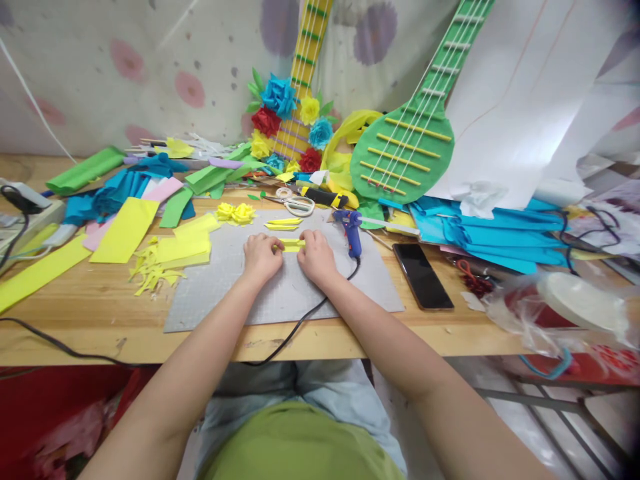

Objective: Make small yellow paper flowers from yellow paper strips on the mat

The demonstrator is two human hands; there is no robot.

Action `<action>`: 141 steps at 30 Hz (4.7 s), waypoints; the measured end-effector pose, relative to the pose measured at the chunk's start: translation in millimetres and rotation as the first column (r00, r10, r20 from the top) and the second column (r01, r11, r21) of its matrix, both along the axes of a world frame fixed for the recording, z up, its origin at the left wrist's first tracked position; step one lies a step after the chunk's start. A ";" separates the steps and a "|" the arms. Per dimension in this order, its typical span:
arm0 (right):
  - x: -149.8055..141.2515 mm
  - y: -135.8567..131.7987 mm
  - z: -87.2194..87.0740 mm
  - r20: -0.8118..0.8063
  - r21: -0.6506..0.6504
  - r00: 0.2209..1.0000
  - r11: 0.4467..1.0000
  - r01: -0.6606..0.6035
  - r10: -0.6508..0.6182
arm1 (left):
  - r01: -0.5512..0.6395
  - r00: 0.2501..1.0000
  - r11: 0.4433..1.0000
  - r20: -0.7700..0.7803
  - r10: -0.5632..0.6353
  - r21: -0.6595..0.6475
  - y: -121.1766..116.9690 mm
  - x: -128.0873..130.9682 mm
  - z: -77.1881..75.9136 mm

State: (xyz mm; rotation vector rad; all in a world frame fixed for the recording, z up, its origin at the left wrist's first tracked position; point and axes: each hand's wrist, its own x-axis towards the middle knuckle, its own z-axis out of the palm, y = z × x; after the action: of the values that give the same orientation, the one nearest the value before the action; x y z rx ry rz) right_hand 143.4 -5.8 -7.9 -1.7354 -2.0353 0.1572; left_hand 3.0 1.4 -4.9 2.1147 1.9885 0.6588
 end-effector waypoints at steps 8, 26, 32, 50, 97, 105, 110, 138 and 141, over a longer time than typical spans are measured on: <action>1.3 3.1 -4.1 -0.049 -0.003 0.999 1.000 -0.005 0.005 | -0.053 0.998 0.998 0.035 0.052 0.032 6.1 -10.9 4.5; 7.2 3.0 0.0 -0.206 -0.016 0.978 0.999 -0.028 0.024 | 0.154 0.950 0.988 0.272 -0.153 0.017 19.1 -11.9 -3.1; 11.1 6.8 -2.8 -0.221 -0.020 0.970 0.994 -0.112 0.104 | 0.226 0.959 0.972 0.159 -0.234 0.067 14.5 -14.4 -1.8; 14.3 11.0 -2.9 -0.269 -0.036 0.959 0.994 -0.099 0.086 | 0.218 0.974 0.975 0.047 -0.220 0.053 9.6 -11.0 -4.3; 15.7 21.5 -3.6 -0.839 -0.094 0.544 0.981 -0.167 0.012 | 0.219 0.406 0.920 0.888 0.217 -0.325 3.2 -6.3 12.9; 14.7 22.6 -6.2 -0.833 -0.064 0.551 0.977 -0.205 0.061 | 0.239 0.424 0.912 0.881 0.209 -0.332 2.6 -6.9 13.9; 14.5 23.4 -7.2 -0.824 -0.048 0.563 0.981 -0.190 0.069 | 0.261 0.450 0.899 0.868 0.210 -0.352 3.3 -6.3 14.8; 5.3 23.1 -10.2 -0.861 -0.041 0.493 0.949 -0.312 0.125 | 0.280 0.426 0.925 0.897 0.122 -0.259 -1.2 -0.5 12.0; 7.8 22.4 -7.1 -0.876 -0.090 0.481 0.963 -0.254 0.045 | 0.275 0.454 0.922 0.882 0.127 -0.274 -1.2 0.3 12.5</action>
State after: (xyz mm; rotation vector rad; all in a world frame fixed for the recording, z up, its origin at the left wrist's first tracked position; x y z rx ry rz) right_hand 151.2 16.6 -15.1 -1.1358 -1.3706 1.1197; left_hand 3.3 0.2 7.7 1.1475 1.2279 0.9886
